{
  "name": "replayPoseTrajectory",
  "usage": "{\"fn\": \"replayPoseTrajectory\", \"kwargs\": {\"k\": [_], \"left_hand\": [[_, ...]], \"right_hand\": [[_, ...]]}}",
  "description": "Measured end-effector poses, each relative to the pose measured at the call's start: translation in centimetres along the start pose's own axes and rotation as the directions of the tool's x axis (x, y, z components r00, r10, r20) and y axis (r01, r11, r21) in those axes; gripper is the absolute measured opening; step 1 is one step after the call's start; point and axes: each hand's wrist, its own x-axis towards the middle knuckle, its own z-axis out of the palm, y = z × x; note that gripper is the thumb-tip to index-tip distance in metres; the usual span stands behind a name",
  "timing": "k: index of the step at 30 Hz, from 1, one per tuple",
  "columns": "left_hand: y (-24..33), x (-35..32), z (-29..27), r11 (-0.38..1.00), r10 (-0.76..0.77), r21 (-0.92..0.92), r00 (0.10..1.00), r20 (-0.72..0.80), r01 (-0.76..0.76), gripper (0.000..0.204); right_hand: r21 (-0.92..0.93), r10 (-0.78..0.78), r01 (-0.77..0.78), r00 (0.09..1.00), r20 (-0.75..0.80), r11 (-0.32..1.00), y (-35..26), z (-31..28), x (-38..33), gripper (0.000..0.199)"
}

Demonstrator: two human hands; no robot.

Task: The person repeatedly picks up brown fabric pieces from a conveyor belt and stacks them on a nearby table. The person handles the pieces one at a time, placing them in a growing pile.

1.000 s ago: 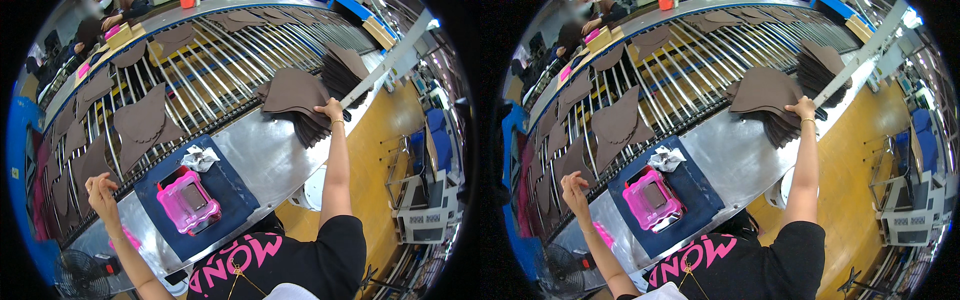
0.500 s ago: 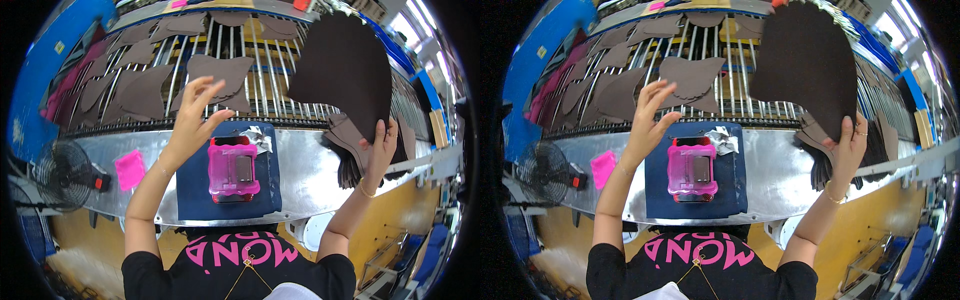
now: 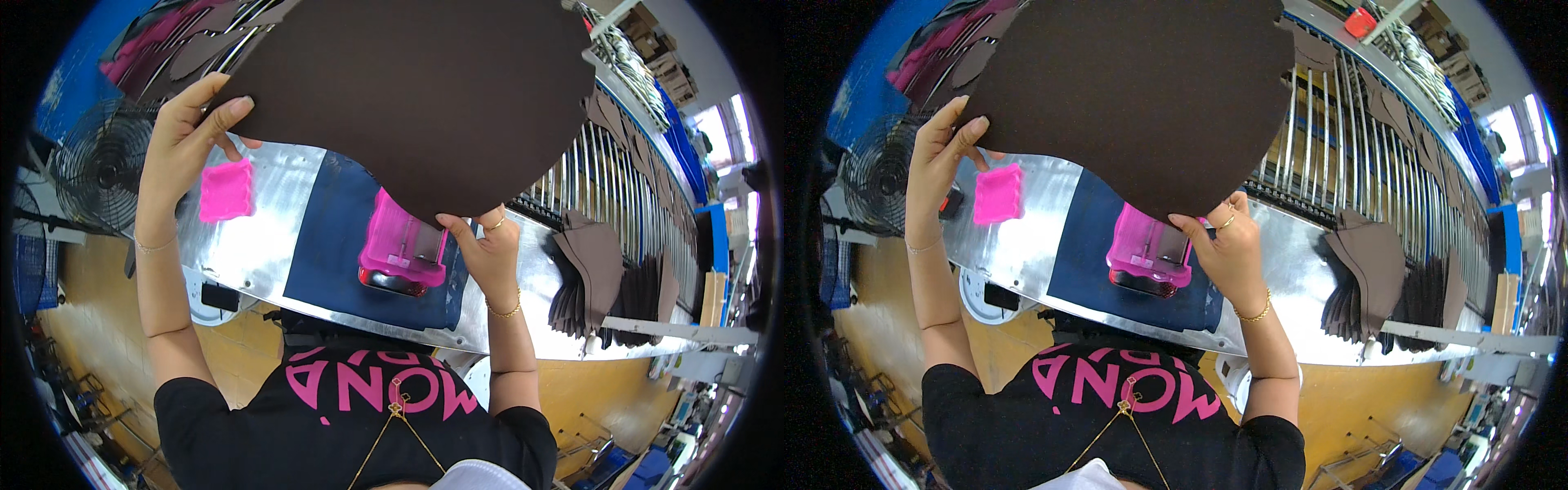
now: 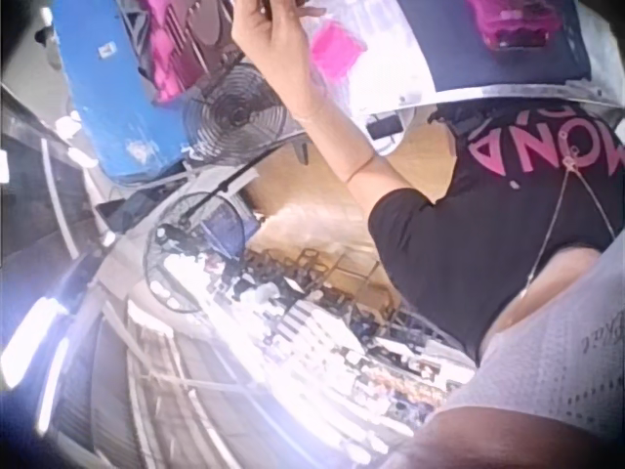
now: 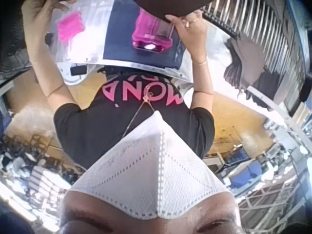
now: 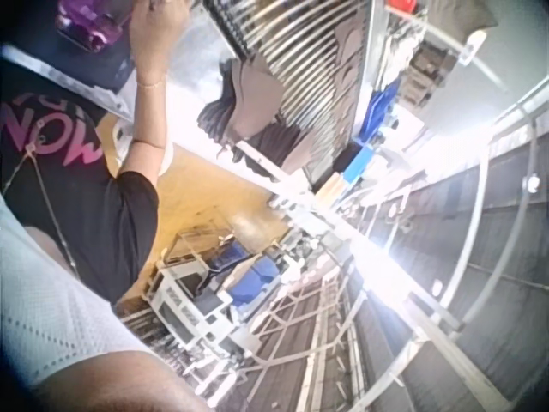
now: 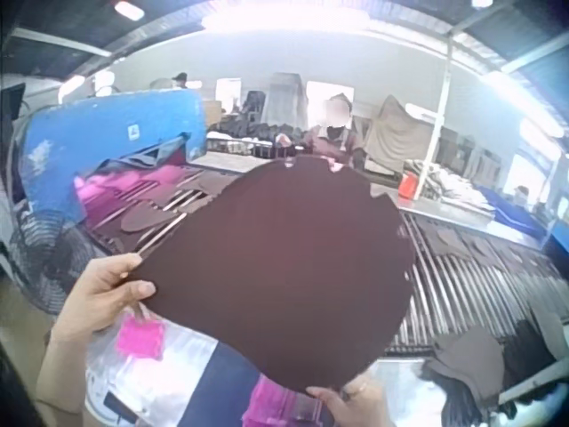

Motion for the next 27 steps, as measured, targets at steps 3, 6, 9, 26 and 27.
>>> {"fn": "replayPoseTrajectory", "kwargs": {"k": [3,6,9,26,27], "left_hand": [[0.2,-1.3,-0.4,1.0,-0.018,0.018,0.998,0.061,0.017,0.019],[-2.0,-2.2,-0.2,0.991,-0.132,-0.006,0.986,0.103,0.133,0.016],[-1.1,-3.0,2.6,0.953,-0.302,0.062,0.935,0.188,0.296,0.009],[1.4,1.4,20.9,0.817,0.469,-0.044,0.619,0.63,-0.574,0.021],[1.7,3.2,22.2,0.803,0.557,-0.179,0.608,0.565,-0.569,0.025]], "right_hand": [[-0.123,-0.142,0.143,0.99,0.02,0.982,0.1,0.2,0.0,0.011],[-0.224,-0.146,0.15,0.989,0.035,0.963,0.8,-0.6,-1.1,0.009],[-0.292,-0.072,0.08,0.997,0.041,0.953,2.6,-2.6,-3.7,0.008],[-0.142,0.265,-0.474,0.688,-0.676,0.869,1.7,-19.7,-14.7,0.016],[-0.258,0.26,-0.572,0.669,-0.697,0.779,0.4,-21.4,-14.1,0.017]]}}
